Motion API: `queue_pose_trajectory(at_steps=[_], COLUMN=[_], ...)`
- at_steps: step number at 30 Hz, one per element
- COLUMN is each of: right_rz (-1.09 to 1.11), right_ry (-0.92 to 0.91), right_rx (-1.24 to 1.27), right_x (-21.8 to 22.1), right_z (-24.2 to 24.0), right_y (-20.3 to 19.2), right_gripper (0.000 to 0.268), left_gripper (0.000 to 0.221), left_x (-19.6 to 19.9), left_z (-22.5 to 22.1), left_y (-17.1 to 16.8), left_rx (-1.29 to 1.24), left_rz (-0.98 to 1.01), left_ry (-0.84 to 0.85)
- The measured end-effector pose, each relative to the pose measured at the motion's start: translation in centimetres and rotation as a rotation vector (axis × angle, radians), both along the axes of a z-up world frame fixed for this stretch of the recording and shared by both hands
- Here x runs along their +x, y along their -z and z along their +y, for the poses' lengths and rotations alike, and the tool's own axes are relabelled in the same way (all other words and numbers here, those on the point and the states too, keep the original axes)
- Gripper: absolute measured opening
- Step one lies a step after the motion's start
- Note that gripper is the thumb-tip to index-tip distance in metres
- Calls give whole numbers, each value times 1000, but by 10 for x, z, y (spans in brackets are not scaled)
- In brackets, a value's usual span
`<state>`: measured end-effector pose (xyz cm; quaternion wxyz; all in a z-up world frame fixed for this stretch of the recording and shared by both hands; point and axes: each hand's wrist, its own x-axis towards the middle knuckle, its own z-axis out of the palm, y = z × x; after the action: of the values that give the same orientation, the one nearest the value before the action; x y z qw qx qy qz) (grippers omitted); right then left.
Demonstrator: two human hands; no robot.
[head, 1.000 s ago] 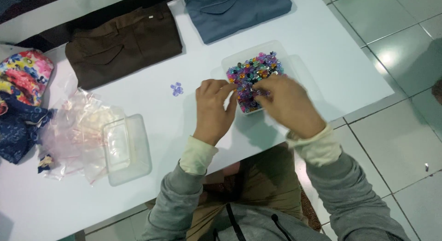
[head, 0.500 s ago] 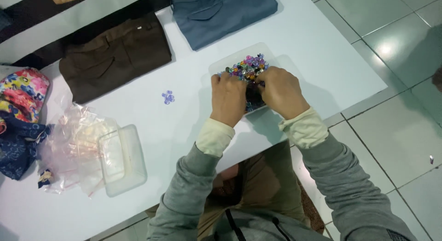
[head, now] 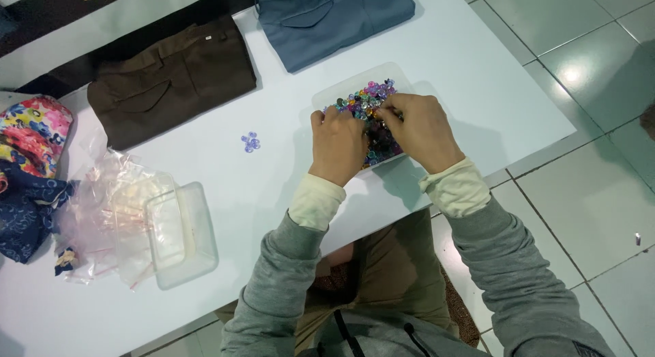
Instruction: Sorting and arranging small colorful plastic clips from a container onto a table surface.
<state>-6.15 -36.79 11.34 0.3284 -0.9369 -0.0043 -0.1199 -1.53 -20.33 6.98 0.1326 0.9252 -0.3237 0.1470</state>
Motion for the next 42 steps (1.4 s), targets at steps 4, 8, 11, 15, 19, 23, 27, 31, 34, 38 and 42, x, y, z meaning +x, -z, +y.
queue_pose_trajectory(at_steps=[4, 8, 11, 15, 19, 23, 27, 31, 34, 38, 42], right_rz=[-45, 16, 43, 54, 50, 30, -21, -30, -84, -129, -137], right_ry=[8, -28, -62, -47, -23, -18, -48, -135, -157, -110, 11], right_rx=[187, 352, 423, 446, 423, 146, -13, -117, -202, -430, -519], right_x=[2, 6, 7, 5, 4, 10, 15, 34, 46, 62, 60], right_z=[2, 2, 0, 2, 6, 6, 14, 21, 21, 4, -2], right_y=[5, 3, 5, 3, 1, 2, -4, 23, 45, 72, 67], right_gripper=[15, 19, 23, 23, 21, 21, 20, 19, 17, 10, 5], left_gripper=[17, 22, 24, 23, 18, 13, 11, 14, 21, 23, 17], left_x=[-2, -8, -9, -11, -7, 15, 9, -10, -6, 0, 7], left_z=[-5, -11, -12, -11, -9, 6, 25, 18, 12, 14, 17], left_y=[-17, -29, -33, -36, -35, -17, -27, -32, -17, -13, -17], left_rx=[-275, -662, -797, -901, -911, -413, 19, 153, 164, 86, -81], left_rz=[108, 352, 494, 570, 528, 55, -120, -61, 20, 54, 4], left_ry=[38, 64, 32, 5, -12, -125, -186, -195, -145, -159, -169])
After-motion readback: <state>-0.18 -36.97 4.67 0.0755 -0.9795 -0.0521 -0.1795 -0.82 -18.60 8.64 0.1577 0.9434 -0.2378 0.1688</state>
